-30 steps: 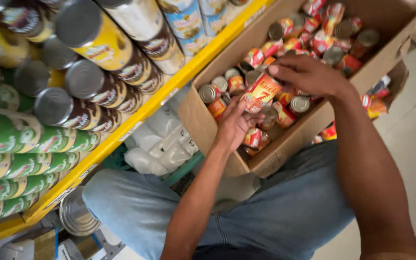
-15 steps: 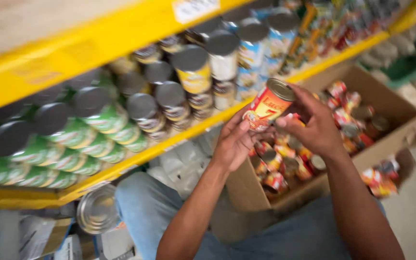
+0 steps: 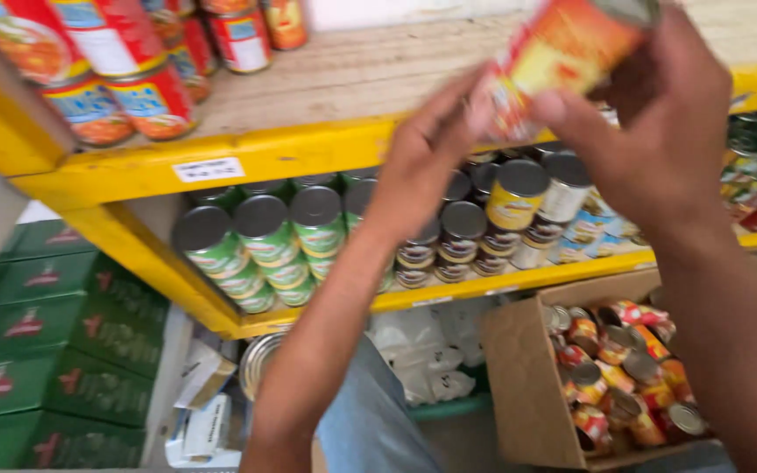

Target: Stocking small cans of meat onto grocery store shelves from a cardboard box.

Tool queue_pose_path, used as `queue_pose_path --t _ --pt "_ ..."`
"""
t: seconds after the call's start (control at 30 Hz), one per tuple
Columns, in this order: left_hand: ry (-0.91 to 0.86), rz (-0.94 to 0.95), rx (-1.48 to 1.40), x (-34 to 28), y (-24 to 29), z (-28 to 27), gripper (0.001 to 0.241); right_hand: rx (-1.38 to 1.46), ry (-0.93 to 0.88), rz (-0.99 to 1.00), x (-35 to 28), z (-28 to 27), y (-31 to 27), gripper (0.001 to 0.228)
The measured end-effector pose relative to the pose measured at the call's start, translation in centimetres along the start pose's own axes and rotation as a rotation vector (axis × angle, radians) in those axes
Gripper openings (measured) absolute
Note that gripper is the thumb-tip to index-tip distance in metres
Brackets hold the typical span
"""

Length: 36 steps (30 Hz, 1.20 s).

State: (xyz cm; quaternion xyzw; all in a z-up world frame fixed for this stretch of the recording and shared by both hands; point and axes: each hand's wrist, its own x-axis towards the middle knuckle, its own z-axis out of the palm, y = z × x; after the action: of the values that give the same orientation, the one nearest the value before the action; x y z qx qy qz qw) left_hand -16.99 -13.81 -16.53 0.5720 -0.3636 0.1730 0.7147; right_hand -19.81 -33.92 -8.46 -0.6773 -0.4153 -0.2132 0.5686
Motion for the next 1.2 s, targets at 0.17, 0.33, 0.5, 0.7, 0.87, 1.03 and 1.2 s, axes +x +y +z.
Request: queue_pose_path --t 0.17,0.33,0.5,0.7,0.87,1.03,1.2 --pt "0.154 0.071 0.107 3.7 4.1 -8.5 0.052 -0.102 -0.110 -0.048 7.3 6.2 -0.2 0.030" --pt "0.313 -0.021 0.257 5.2 6.6 -14.4 0.026 -0.163 -0.151 -0.089 13.2 11.8 7.4 0.028" --pt "0.446 -0.014 0.512 7.0 4.4 -18.7 0.023 -0.468 -0.141 -0.131 17.6 15.9 13.6 0.036" --pt "0.570 -0.206 0.652 7.7 3.9 -19.0 0.029 -0.478 -0.198 0.116 18.0 18.3 12.6 0.035" --pt "0.594 -0.216 0.683 7.3 4.5 -18.4 0.032 -0.442 -0.220 0.181 18.1 18.7 13.4 0.031" --pt "0.574 -0.260 0.621 7.2 4.7 -18.1 0.034 -0.355 -0.276 0.167 18.1 19.0 12.2 0.028" --pt "0.618 -0.296 0.544 7.2 4.2 -18.9 0.031 -0.561 -0.313 0.277 18.1 19.1 11.1 0.027"
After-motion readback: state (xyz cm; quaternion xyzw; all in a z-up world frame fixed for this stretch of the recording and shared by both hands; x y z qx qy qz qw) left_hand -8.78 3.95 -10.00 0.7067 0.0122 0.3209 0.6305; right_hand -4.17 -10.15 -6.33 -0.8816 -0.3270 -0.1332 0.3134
